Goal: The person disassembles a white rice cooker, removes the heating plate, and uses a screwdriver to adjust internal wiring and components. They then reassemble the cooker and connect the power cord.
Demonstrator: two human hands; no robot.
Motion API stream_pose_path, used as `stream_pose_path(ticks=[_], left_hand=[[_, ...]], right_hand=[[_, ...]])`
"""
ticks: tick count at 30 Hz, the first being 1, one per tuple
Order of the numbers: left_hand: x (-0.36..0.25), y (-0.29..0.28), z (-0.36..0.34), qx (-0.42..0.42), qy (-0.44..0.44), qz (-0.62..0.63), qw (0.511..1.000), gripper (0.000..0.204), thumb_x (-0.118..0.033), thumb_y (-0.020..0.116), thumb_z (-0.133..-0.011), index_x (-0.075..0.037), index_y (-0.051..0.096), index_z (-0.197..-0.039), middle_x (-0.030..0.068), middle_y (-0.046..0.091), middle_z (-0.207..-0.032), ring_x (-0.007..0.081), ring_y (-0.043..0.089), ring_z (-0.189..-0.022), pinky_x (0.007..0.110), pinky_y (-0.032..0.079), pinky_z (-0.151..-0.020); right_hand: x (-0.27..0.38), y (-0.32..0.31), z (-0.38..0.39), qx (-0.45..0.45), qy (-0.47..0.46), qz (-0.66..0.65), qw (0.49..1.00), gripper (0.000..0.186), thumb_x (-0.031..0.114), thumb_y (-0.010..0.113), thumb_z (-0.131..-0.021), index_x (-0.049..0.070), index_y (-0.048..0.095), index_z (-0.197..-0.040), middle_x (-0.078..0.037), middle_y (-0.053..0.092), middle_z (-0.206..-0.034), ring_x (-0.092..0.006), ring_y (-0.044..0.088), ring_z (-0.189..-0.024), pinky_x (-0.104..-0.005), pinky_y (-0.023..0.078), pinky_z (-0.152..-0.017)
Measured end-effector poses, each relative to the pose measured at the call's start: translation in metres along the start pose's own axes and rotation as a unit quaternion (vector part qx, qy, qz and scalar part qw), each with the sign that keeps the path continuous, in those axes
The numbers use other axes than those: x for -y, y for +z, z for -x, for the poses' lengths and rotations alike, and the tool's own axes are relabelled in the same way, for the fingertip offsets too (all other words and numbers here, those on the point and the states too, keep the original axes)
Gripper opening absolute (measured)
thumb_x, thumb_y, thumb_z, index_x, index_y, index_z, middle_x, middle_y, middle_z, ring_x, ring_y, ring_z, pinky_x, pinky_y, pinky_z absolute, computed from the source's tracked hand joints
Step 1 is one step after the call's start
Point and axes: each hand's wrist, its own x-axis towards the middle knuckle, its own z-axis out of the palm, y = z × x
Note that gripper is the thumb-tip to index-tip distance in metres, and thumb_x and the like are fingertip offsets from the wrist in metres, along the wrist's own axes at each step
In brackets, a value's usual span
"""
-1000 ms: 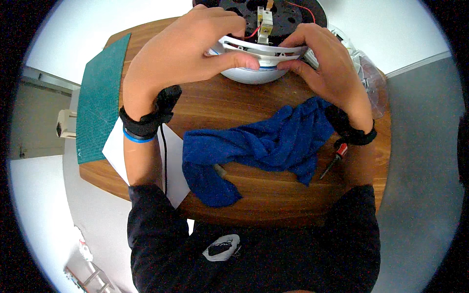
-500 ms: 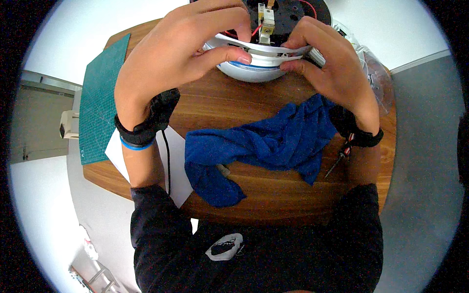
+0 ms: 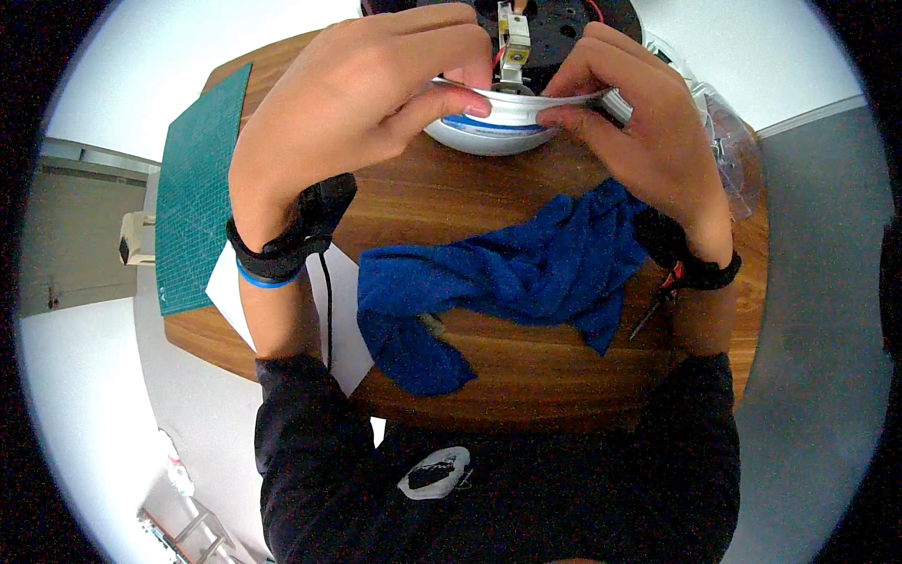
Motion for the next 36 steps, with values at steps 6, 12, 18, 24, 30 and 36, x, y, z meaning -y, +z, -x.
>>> stream_pose_path(ticks=[6, 12, 18, 24, 30, 36], left_hand=[[-0.013, -0.006, -0.003, 0.027, -0.017, -0.084, 0.996, 0.023, -0.012, 0.079, -0.081, -0.002, 0.063, -0.094, 0.0106, 0.062, -0.088, 0.0289, 0.067, -0.072, 0.038, 0.052, -0.062], [-0.016, -0.012, -0.004, 0.028, -0.049, -0.095, 0.994, 0.026, -0.012, 0.081, -0.079, -0.002, 0.064, -0.096, 0.0096, 0.063, -0.088, 0.0282, 0.067, -0.075, 0.039, 0.053, -0.064], [-0.009, -0.014, 0.006, 0.047, -0.038, -0.122, 0.991, 0.028, -0.015, 0.082, -0.08, -0.005, 0.064, -0.098, 0.011, 0.065, -0.101, 0.0322, 0.066, -0.095, 0.039, 0.053, -0.079], [-0.004, -0.01, 0.016, 0.027, -0.033, -0.099, 0.994, 0.04, -0.018, 0.09, -0.066, -0.008, 0.058, -0.088, 0.0091, 0.062, -0.091, 0.0369, 0.062, -0.093, 0.044, 0.049, -0.079], [-0.009, -0.011, 0.024, 0.063, -0.053, -0.157, 0.984, 0.044, -0.023, 0.091, -0.062, -0.009, 0.058, -0.087, 0.0096, 0.061, -0.091, 0.0385, 0.061, -0.095, 0.045, 0.047, -0.083], [-0.024, -0.025, 0.024, 0.031, -0.085, -0.17, 0.981, 0.046, -0.027, 0.087, -0.073, -0.007, 0.063, -0.107, 0.0133, 0.063, -0.107, 0.0375, 0.062, -0.108, 0.043, 0.049, -0.092]], right_hand=[[-0.001, -0.001, 0.001, 0.003, -0.005, 0.021, 1.0, 0.017, 0.002, 0.081, -0.079, 0.001, 0.067, -0.09, -0.007, 0.06, -0.085, -0.0217, 0.061, -0.082, -0.0325, 0.047, -0.072], [-0.002, 0.002, -0.001, -0.013, 0.0, 0.021, 1.0, 0.019, 0.004, 0.081, -0.08, 0.002, 0.067, -0.093, -0.007, 0.062, -0.089, -0.0214, 0.062, -0.085, -0.032, 0.048, -0.075], [-0.012, 0.01, 0.003, -0.042, -0.029, 0.016, 0.999, 0.032, 0.009, 0.084, -0.077, 0.005, 0.065, -0.104, -0.006, 0.063, -0.096, -0.0228, 0.063, -0.09, -0.0339, 0.049, -0.078], [-0.011, 0.011, 0.014, 0.017, -0.117, 0.221, 0.968, 0.041, 0.02, 0.082, -0.07, 0.012, 0.062, -0.105, -0.006, 0.062, -0.104, -0.03, 0.062, -0.101, -0.0428, 0.048, -0.089], [0.008, 0.022, 0.027, 0.02, -0.131, 0.18, 0.975, 0.038, 0.022, 0.079, -0.078, 0.013, 0.064, -0.112, -0.006, 0.063, -0.105, -0.0275, 0.062, -0.107, -0.0422, 0.047, -0.096], [0.011, 0.003, 0.034, -0.067, -0.086, 0.212, 0.971, 0.07, 0.032, 0.087, -0.075, 0.011, 0.057, -0.135, -0.014, 0.049, -0.148, -0.0346, 0.05, -0.134, -0.0478, 0.039, -0.111]])
